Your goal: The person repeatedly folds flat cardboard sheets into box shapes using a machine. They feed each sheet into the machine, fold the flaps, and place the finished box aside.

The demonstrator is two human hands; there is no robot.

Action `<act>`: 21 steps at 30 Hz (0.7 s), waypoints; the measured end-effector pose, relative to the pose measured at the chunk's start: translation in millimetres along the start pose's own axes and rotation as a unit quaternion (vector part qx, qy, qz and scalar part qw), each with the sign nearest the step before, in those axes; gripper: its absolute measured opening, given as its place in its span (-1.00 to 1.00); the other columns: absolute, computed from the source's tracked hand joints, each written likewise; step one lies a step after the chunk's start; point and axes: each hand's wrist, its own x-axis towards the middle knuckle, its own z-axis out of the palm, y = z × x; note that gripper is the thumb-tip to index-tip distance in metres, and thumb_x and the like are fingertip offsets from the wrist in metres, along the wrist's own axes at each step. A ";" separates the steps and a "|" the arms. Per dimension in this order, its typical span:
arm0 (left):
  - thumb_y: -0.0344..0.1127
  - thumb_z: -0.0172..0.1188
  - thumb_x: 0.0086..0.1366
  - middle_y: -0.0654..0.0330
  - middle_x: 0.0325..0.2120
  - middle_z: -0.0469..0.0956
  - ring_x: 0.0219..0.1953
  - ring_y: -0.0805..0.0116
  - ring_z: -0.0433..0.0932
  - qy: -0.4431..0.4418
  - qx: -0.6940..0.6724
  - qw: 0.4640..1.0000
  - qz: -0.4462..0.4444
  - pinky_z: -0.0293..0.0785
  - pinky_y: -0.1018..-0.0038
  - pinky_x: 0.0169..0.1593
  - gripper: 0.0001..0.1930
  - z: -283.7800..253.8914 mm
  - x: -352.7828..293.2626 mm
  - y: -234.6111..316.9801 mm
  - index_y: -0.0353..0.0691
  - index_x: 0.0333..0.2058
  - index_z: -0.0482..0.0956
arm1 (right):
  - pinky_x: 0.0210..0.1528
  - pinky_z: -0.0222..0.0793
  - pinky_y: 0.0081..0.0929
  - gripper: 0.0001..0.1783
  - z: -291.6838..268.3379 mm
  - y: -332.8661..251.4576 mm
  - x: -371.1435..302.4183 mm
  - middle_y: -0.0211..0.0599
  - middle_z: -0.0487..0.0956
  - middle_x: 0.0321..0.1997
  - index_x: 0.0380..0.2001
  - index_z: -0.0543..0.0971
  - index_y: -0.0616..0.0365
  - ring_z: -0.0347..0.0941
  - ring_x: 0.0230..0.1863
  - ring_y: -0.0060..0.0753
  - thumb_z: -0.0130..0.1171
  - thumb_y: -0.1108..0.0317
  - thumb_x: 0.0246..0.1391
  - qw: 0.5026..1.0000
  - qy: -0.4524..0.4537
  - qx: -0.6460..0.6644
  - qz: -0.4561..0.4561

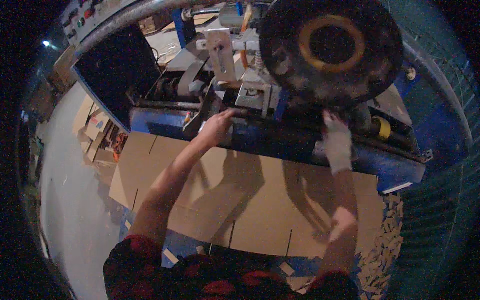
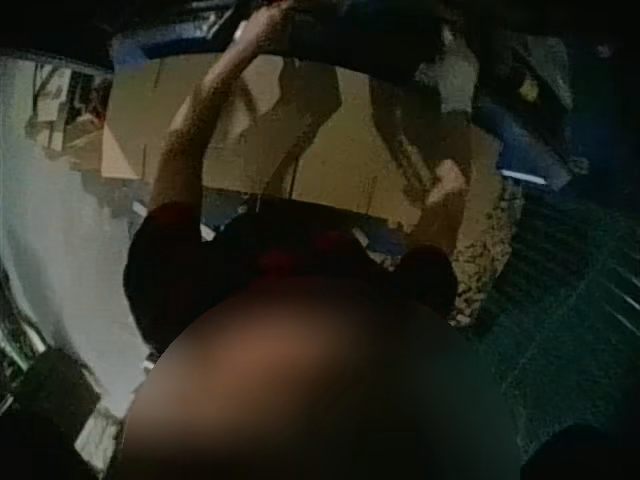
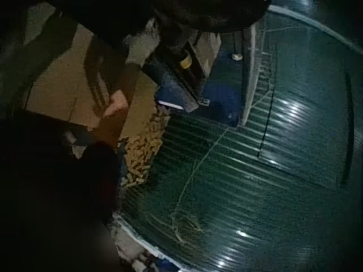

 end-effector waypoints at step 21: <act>0.30 0.27 -0.03 -0.15 -0.04 0.48 0.00 -0.03 0.46 -0.084 0.129 0.853 -0.499 0.37 0.18 0.00 -0.13 -233.2 -388.0 -203.8 -0.42 0.02 0.44 | 0.09 0.33 -0.36 -0.03 -167.0 -56.0 -388.6 -0.09 0.12 0.36 0.34 -0.01 0.17 0.29 0.21 -0.25 0.33 0.34 -0.04 0.694 0.254 0.299 0.603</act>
